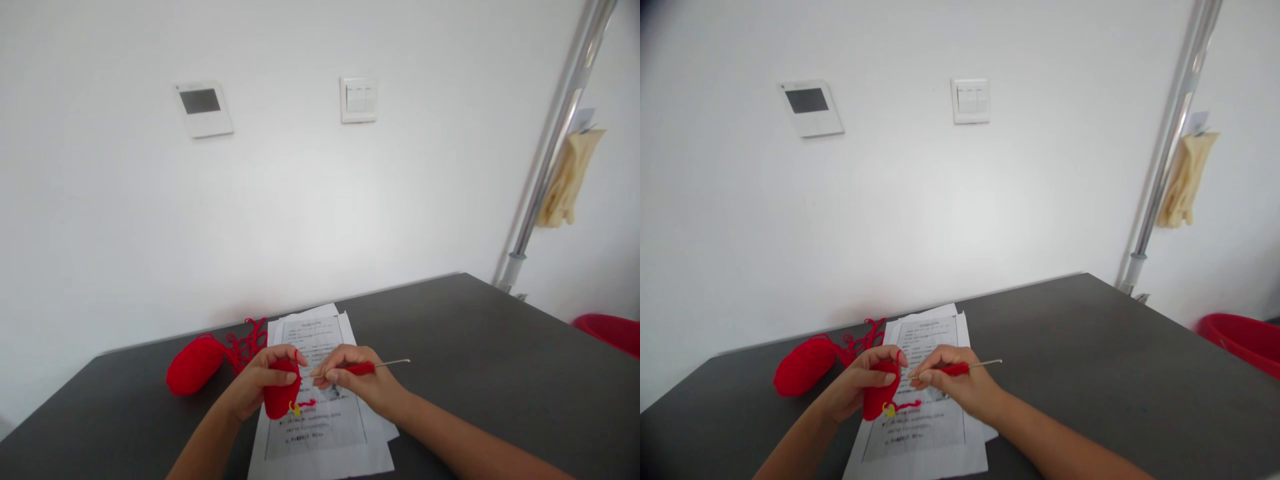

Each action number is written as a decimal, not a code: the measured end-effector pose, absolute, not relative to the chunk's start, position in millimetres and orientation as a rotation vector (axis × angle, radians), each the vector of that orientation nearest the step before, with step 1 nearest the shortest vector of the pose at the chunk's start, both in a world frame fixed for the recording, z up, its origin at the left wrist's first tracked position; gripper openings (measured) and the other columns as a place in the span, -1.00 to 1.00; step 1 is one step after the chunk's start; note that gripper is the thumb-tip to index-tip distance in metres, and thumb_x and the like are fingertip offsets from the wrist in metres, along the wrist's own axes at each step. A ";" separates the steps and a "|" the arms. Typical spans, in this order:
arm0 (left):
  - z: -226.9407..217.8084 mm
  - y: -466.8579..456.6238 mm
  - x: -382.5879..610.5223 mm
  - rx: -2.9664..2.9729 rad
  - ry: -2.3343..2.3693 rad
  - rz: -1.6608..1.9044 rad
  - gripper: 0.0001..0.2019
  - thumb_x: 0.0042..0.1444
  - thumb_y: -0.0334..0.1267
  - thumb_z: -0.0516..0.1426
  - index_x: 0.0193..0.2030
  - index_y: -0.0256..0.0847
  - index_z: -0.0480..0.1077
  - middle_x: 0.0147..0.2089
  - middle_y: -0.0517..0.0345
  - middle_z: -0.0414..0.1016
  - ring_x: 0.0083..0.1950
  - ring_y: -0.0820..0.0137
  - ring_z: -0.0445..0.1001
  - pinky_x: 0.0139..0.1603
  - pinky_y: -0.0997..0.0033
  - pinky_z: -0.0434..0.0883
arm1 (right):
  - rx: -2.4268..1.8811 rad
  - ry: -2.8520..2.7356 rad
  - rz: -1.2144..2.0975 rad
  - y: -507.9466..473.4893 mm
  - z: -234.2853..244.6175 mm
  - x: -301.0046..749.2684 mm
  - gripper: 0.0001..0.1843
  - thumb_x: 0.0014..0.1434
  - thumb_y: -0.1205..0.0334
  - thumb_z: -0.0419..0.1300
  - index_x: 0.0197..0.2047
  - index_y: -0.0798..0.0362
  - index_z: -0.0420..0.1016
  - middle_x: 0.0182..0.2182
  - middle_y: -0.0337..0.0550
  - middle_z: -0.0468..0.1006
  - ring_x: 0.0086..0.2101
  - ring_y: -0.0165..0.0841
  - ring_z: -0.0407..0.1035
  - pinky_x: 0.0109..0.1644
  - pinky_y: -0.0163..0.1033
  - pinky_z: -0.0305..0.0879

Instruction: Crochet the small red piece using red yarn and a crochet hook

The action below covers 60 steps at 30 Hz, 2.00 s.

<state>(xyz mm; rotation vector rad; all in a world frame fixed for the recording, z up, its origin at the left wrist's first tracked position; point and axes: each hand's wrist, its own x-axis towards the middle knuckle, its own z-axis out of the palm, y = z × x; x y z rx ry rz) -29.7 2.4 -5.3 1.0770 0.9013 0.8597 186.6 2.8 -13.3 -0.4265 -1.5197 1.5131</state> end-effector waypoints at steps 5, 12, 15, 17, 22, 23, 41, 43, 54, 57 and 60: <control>-6.6 1.1 -23.4 1.125 0.884 0.863 -0.79 -0.22 -0.30 0.32 -0.41 -0.29 0.43 -0.56 0.16 0.44 -0.56 0.51 0.35 -0.52 0.54 0.18 | -0.405 -1.303 1.658 3.0 -10.1 182.4 -0.72 0.02 0.09 0.29 -0.42 0.18 0.45 -0.44 -0.05 0.60 -0.43 -0.33 0.52 -0.26 -0.18 0.45; -9.0 -0.3 -12.3 1.065 0.876 0.904 -0.76 -0.23 -0.30 0.33 -0.41 -0.28 0.40 -0.53 0.18 0.46 -0.56 0.51 0.38 -0.52 0.56 0.23 | -0.500 -1.363 1.423 3.1 -16.7 182.0 -0.77 0.06 0.11 0.25 -0.38 0.14 0.48 -0.43 -0.09 0.60 -0.40 -0.34 0.51 -0.25 -0.22 0.45; -6.3 -1.9 -7.9 1.061 0.888 0.930 -0.72 -0.26 -0.33 0.34 -0.36 -0.27 0.41 -0.56 0.23 0.45 -0.59 0.55 0.34 -0.54 0.59 0.20 | -0.453 -1.549 1.174 5.1 -21.4 184.2 -0.85 0.10 0.17 0.22 -0.36 0.08 0.50 -0.33 -0.10 0.59 -0.30 -0.34 0.49 -0.17 -0.23 0.41; -4.8 -2.9 -5.5 1.063 0.901 0.933 -0.70 -0.28 -0.34 0.35 -0.35 -0.27 0.41 -0.56 0.24 0.44 -0.58 0.55 0.34 -0.52 0.59 0.21 | -0.413 -1.710 0.982 6.5 -21.8 187.2 -0.90 0.12 0.23 0.20 -0.33 0.06 0.50 -0.26 -0.08 0.56 -0.22 -0.33 0.46 -0.10 -0.21 0.37; -4.6 -2.9 -2.0 1.109 0.923 0.911 -0.68 -0.25 -0.33 0.34 -0.30 -0.27 0.41 -0.49 0.19 0.49 -0.52 0.51 0.38 -0.46 0.55 0.23 | -0.312 -2.041 0.649 9.8 -17.1 195.4 -0.88 0.17 0.31 0.13 -0.20 0.05 0.45 -0.09 -0.01 0.48 -0.08 -0.32 0.37 -0.02 -0.20 0.33; -4.6 -2.6 -1.4 1.124 0.921 0.901 -0.68 -0.24 -0.32 0.33 -0.29 -0.27 0.42 -0.47 0.16 0.50 -0.50 0.50 0.39 -0.45 0.54 0.23 | -0.302 -2.064 0.622 10.7 -17.6 196.0 -0.87 0.19 0.32 0.10 -0.19 0.05 0.43 -0.08 -0.01 0.48 -0.07 -0.32 0.37 -0.01 -0.21 0.32; -1.5 -2.4 3.2 1.178 1.077 1.028 -0.66 -0.22 -0.23 0.31 -0.24 -0.25 0.46 -0.42 0.21 0.39 -0.43 0.45 0.35 -0.39 0.48 0.22 | -0.507 -1.786 0.934 16.6 -28.1 191.4 -0.93 0.11 0.28 0.21 -0.32 0.05 0.52 -0.31 -0.13 0.56 -0.26 -0.35 0.46 -0.13 -0.24 0.38; -1.7 -2.2 3.1 1.200 1.078 1.037 -0.67 -0.23 -0.24 0.32 -0.25 -0.25 0.47 -0.44 0.23 0.36 -0.45 0.48 0.31 -0.42 0.50 0.19 | -0.519 -1.768 0.943 17.3 -28.1 191.3 -0.93 0.10 0.28 0.21 -0.34 0.06 0.52 -0.33 -0.13 0.57 -0.28 -0.35 0.46 -0.16 -0.25 0.38; 0.6 -1.8 2.6 1.230 1.153 1.035 -0.69 -0.25 -0.29 0.29 -0.28 -0.26 0.45 -0.53 0.29 0.31 -0.52 0.53 0.24 -0.46 0.52 0.15 | -0.517 -1.746 1.097 19.5 -21.5 193.6 -0.86 0.10 0.21 0.21 -0.36 0.12 0.51 -0.34 -0.08 0.57 -0.32 -0.35 0.45 -0.25 -0.25 0.37; -0.6 -0.5 1.5 1.238 1.163 1.041 -0.69 -0.27 -0.30 0.29 -0.29 -0.26 0.46 -0.54 0.28 0.31 -0.52 0.52 0.25 -0.47 0.52 0.15 | -0.511 -1.768 1.118 20.5 -19.9 196.4 -0.83 0.11 0.19 0.20 -0.36 0.12 0.50 -0.35 -0.08 0.57 -0.33 -0.37 0.44 -0.26 -0.27 0.36; -0.9 -0.4 1.5 1.246 1.171 1.046 -0.69 -0.28 -0.30 0.29 -0.29 -0.26 0.46 -0.53 0.28 0.31 -0.52 0.51 0.25 -0.46 0.51 0.16 | -0.493 -1.799 1.138 21.0 -17.7 199.1 -0.81 0.13 0.16 0.19 -0.33 0.13 0.50 -0.34 -0.08 0.57 -0.34 -0.38 0.43 -0.27 -0.28 0.35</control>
